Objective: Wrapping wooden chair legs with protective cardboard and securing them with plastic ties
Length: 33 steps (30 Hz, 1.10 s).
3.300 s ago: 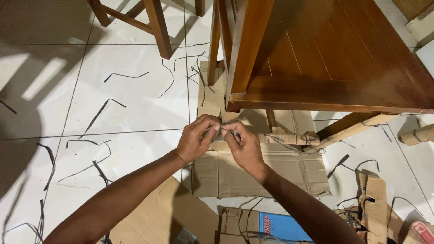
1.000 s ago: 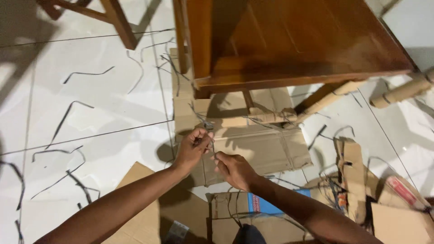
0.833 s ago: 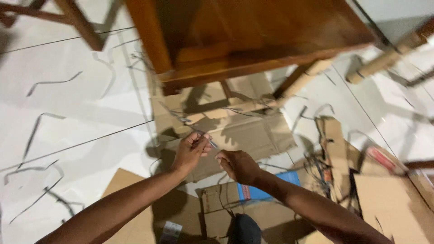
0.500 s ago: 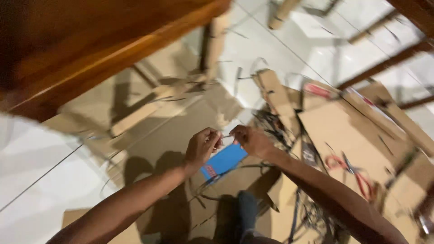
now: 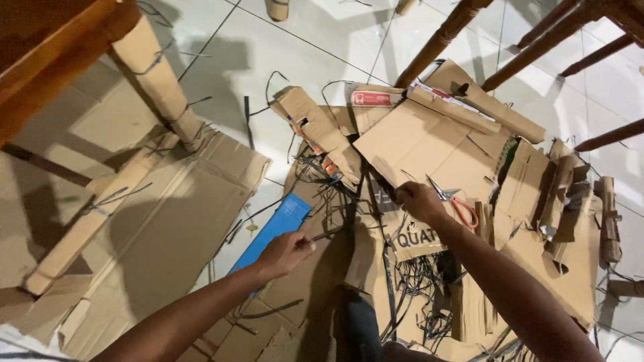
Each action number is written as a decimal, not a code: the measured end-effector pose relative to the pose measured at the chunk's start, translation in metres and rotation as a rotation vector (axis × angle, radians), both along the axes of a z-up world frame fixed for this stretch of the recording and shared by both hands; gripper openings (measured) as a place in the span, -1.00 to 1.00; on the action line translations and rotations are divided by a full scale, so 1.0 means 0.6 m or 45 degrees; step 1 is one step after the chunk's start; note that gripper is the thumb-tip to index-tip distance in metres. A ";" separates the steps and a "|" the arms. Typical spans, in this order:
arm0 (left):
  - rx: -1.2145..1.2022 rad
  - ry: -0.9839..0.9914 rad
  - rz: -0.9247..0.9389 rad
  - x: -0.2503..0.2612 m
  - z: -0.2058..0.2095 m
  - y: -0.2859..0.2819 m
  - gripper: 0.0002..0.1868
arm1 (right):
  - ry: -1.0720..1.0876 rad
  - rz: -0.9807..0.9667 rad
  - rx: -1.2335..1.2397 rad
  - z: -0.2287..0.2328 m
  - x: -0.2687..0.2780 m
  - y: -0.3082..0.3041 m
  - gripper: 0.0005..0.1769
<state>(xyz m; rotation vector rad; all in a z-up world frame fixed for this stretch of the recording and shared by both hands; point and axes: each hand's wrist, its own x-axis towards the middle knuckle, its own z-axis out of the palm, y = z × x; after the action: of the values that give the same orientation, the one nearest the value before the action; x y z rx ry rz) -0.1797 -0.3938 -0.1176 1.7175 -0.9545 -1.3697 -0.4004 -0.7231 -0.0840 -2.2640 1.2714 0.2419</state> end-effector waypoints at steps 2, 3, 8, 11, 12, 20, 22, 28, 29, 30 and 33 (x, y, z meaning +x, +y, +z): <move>0.038 -0.083 -0.091 -0.001 -0.019 0.002 -0.61 | 0.057 0.062 -0.064 -0.020 -0.025 -0.018 -0.71; 0.037 -0.082 -0.093 0.000 -0.005 0.002 -0.61 | 0.058 0.060 -0.065 -0.031 -0.039 -0.016 -0.71; 0.213 -0.170 -0.064 -0.007 -0.019 -0.015 -0.64 | 0.140 0.281 0.013 -0.072 -0.129 0.019 -0.75; 0.184 -0.154 -0.136 -0.017 -0.042 -0.047 -0.60 | 0.290 0.428 -0.216 -0.080 -0.154 0.023 -0.88; 0.188 -0.155 -0.150 -0.025 -0.035 -0.051 -0.60 | 0.289 0.414 -0.210 -0.091 -0.174 0.005 -0.88; 0.213 -0.032 -0.139 -0.057 -0.024 -0.087 -0.69 | 0.309 0.140 -0.748 -0.101 -0.247 -0.131 -0.46; 0.243 -0.026 -0.131 -0.056 -0.013 -0.090 -0.67 | 0.373 -0.026 -0.627 -0.073 -0.211 -0.110 -0.20; 0.357 -0.010 -0.065 -0.048 0.023 -0.102 -0.59 | 0.291 -0.349 -0.345 -0.095 -0.150 -0.105 0.00; 0.377 -0.018 -0.047 -0.047 0.036 -0.107 -0.60 | 0.272 -0.362 -0.182 -0.082 -0.139 -0.100 -0.05; 0.382 -0.016 -0.049 -0.049 0.027 -0.114 -0.60 | 0.275 -0.362 -0.177 -0.099 -0.145 -0.109 -0.05; 0.403 -0.070 -0.049 -0.049 0.006 -0.136 -0.57 | 0.185 -0.390 -0.200 -0.141 -0.162 -0.120 -0.14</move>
<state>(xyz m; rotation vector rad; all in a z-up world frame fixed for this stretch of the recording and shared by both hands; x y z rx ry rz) -0.2092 -0.4752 -0.1138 1.9870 -0.8374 -1.5725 -0.4977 -0.7948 -0.1688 -2.1706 1.7464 0.2027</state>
